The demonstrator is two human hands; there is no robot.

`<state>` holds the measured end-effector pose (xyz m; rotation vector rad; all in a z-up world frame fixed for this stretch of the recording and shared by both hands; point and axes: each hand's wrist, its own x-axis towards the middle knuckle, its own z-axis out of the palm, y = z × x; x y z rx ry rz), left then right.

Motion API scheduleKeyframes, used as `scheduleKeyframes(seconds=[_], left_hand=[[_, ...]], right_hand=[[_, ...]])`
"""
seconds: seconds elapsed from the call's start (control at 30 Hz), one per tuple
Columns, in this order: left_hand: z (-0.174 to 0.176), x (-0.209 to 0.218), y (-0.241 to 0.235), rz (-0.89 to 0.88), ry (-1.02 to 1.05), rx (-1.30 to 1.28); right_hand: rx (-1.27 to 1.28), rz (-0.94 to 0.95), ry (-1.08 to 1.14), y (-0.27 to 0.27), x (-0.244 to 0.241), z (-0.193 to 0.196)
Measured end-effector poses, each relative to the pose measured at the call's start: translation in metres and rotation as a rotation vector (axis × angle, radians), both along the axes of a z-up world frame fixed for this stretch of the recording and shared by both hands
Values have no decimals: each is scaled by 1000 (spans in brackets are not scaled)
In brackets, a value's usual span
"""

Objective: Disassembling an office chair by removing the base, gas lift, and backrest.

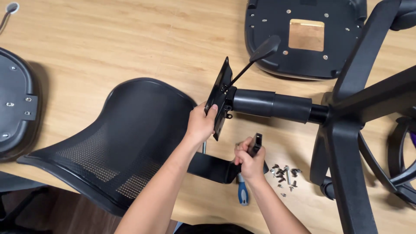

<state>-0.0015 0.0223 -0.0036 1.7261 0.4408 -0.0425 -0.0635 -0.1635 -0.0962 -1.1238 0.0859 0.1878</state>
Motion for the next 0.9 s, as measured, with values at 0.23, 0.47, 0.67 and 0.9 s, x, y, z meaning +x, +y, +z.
scheduleKeyframes(seconds=[0.23,0.47,0.67,0.9], left_hand=[[-4,13,3,-54,35,7],[-39,7,5,-21,142,-90],[-43,4,3,20,137,-167],[-37,8,-4,41,124,-136]], right_hand=[[-41,-42,-76,-4,-35,-44],[-108,-27,-180,-11,-32,-54],[-461,45,-171,-26,-12,-39],[-994,-89,-468,-57,-35,120]])
